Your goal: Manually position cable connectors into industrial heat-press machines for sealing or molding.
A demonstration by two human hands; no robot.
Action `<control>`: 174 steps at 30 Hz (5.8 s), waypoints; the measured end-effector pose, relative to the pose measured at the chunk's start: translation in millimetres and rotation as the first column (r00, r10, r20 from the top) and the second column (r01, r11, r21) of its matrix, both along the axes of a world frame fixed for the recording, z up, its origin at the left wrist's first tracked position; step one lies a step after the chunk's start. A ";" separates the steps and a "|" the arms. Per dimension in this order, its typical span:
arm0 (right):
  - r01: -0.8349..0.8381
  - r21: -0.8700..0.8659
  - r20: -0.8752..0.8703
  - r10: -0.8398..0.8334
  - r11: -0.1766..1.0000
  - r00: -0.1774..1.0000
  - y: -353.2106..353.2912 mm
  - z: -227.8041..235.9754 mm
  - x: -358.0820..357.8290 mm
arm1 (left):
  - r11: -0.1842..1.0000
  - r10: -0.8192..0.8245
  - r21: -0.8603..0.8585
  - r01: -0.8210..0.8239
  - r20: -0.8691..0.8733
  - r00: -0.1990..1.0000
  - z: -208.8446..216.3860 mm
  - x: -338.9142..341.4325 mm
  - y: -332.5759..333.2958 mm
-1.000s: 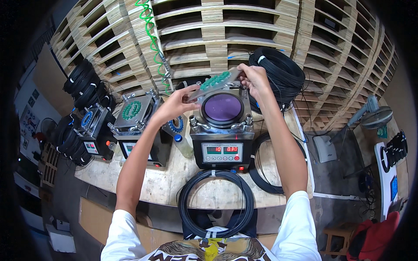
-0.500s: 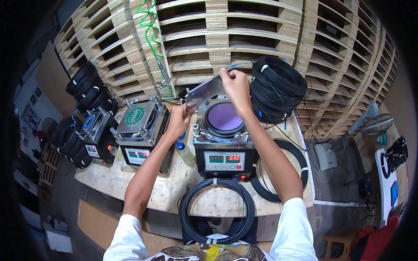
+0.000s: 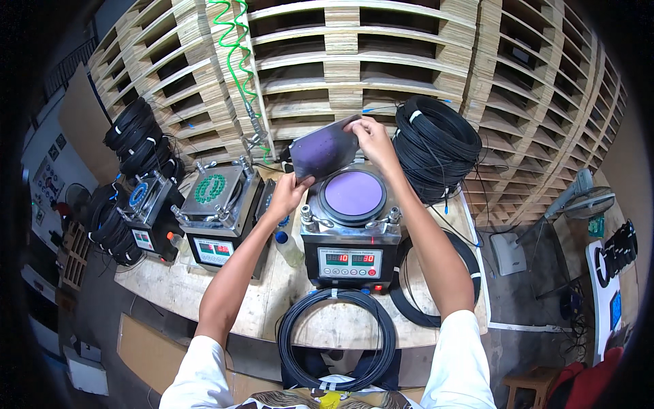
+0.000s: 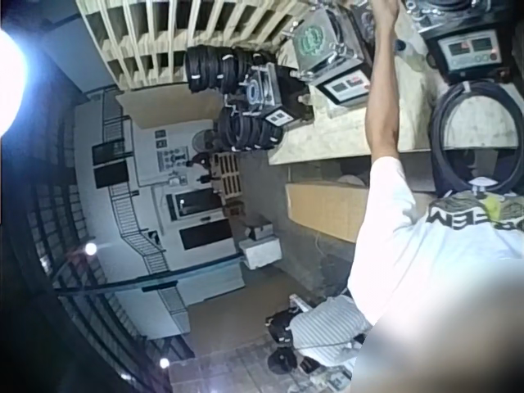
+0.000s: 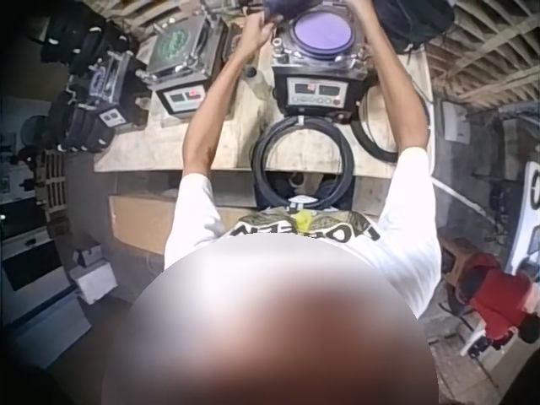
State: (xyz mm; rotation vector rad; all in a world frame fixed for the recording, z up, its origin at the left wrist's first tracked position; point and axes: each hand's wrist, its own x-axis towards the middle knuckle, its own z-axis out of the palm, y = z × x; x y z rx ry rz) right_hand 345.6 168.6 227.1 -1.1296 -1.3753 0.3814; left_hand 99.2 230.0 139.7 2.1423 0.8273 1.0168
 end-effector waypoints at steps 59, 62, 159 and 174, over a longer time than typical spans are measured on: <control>-0.087 -0.263 0.031 0.099 0.961 0.995 -57.6 15.8 38.4 | 0.958 0.092 -0.275 -0.083 0.022 0.995 143.4 -93.3 230.4; -0.122 -0.233 0.002 0.126 0.965 0.992 -61.0 42.7 18.9 | 0.979 -0.004 -0.203 0.031 0.131 0.991 200.4 -107.3 166.2; -0.067 -0.083 -0.112 0.058 0.994 0.992 -124.8 55.4 -95.8 | 0.998 0.034 -0.051 -0.030 0.076 0.996 14.7 -14.2 4.1; 0.020 -0.199 -0.159 -0.053 0.980 0.986 -191.5 64.9 -19.8 | 0.773 -0.393 0.398 0.495 -0.311 0.865 91.5 21.9 -69.8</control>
